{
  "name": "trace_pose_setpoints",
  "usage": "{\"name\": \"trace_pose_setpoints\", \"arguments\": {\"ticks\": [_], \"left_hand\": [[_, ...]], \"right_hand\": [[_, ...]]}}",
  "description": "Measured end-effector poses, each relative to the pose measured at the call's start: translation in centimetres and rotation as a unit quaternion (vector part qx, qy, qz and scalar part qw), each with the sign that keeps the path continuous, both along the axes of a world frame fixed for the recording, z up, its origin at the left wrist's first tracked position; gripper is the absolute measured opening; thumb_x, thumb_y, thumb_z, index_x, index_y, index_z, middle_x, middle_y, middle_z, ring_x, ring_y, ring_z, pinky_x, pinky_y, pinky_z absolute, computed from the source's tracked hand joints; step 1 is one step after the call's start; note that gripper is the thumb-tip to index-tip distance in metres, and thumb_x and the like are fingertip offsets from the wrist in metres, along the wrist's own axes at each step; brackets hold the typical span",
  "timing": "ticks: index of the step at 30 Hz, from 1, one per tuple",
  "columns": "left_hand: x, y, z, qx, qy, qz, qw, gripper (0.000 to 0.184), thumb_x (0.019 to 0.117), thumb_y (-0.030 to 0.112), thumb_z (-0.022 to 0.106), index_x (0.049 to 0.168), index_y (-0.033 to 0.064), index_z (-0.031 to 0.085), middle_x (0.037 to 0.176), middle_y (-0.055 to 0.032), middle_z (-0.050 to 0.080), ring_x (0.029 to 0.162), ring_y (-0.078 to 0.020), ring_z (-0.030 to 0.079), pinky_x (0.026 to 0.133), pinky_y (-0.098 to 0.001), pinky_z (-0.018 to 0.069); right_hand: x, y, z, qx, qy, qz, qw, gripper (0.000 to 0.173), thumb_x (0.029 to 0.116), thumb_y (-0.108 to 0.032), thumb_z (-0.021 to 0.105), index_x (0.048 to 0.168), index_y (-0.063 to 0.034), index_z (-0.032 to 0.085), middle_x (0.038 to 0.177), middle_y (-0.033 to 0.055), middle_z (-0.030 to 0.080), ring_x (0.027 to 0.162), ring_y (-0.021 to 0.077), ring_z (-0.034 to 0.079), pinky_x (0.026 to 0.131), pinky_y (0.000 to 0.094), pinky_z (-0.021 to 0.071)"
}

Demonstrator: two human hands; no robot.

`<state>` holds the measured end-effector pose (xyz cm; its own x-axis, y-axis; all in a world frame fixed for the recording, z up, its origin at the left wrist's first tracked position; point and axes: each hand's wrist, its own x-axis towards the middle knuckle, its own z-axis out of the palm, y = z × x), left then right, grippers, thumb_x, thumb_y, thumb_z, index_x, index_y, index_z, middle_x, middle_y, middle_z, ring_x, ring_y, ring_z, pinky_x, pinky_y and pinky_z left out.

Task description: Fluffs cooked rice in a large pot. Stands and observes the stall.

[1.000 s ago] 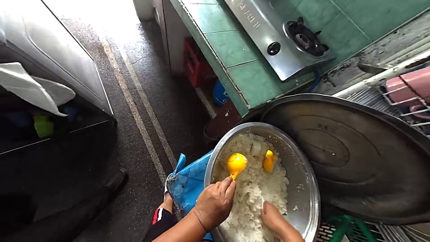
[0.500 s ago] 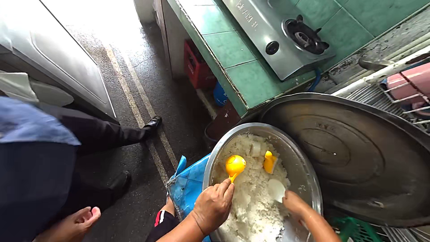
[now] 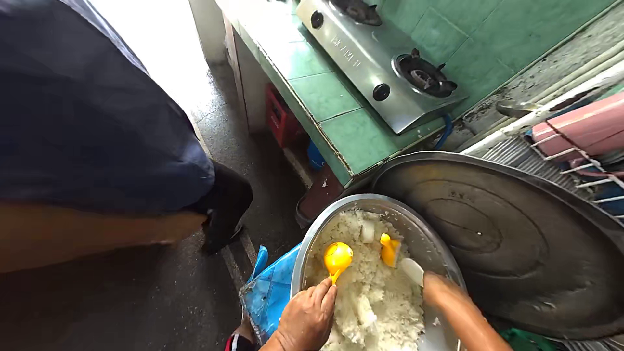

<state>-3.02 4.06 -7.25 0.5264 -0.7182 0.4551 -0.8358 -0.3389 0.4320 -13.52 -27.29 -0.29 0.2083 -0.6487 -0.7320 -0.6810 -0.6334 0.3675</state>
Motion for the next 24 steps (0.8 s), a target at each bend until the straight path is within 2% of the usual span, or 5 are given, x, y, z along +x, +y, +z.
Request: {"name": "trace_pose_setpoints", "arguments": {"ticks": [8,12,15,18,24], "left_hand": [[-0.1,-0.1,0.3,0.007,0.020,0.013,1.000,0.025,0.0907,0.012,0.059,0.109,0.0082,0.075,0.112,-0.0091,0.076,0.076,-0.0199,0.075,0.064,-0.0318,0.0608],[-0.5,-0.1,0.8,0.030,0.042,0.038,0.998,0.026,0.0896,0.013,0.062,0.112,0.0090,0.076,0.114,-0.0095,0.075,0.083,-0.0216,0.076,0.067,-0.0345,0.0623],[-0.4,0.2,0.6,0.033,0.047,0.027,0.998,0.027,0.0919,0.015,0.060,0.112,0.0084,0.076,0.115,-0.0094,0.076,0.085,-0.0226,0.076,0.068,-0.0359,0.0623],[-0.3,0.2,1.1,0.043,0.061,0.020,0.997,0.027,0.0918,0.015,0.061,0.113,0.0088,0.076,0.114,-0.0095,0.076,0.090,-0.0236,0.076,0.072,-0.0359,0.0627],[-0.3,0.4,1.4,0.045,0.065,0.019,0.997,0.026,0.0907,0.014,0.063,0.113,0.0087,0.076,0.114,-0.0098,0.075,0.088,-0.0236,0.076,0.070,-0.0353,0.0623]], "right_hand": [[-2.3,2.2,-4.0,0.089,0.010,-0.087,0.992,0.047,0.0891,-0.019,0.070,0.127,0.0082,0.062,0.131,0.0293,0.063,0.123,0.0435,0.061,0.101,0.0639,0.0486],[-3.3,4.9,-3.4,0.144,0.021,-0.043,0.988,0.049,0.0941,-0.023,0.065,0.131,0.0086,0.059,0.129,0.0315,0.063,0.121,0.0466,0.061,0.101,0.0663,0.0473],[-2.8,6.6,-2.8,0.189,0.075,0.028,0.979,0.037,0.0952,-0.024,0.060,0.117,0.0053,0.065,0.112,0.0278,0.069,0.102,0.0428,0.069,0.085,0.0651,0.0528],[-0.2,4.3,-0.2,0.086,0.071,0.032,0.993,0.040,0.0906,-0.024,0.070,0.119,0.0042,0.069,0.123,0.0286,0.067,0.115,0.0472,0.064,0.094,0.0704,0.0486],[3.2,-0.7,-0.8,-0.129,0.002,-0.002,0.992,0.039,0.0955,-0.014,0.059,0.128,0.0065,0.062,0.131,0.0273,0.064,0.122,0.0452,0.061,0.097,0.0630,0.0511]]}}
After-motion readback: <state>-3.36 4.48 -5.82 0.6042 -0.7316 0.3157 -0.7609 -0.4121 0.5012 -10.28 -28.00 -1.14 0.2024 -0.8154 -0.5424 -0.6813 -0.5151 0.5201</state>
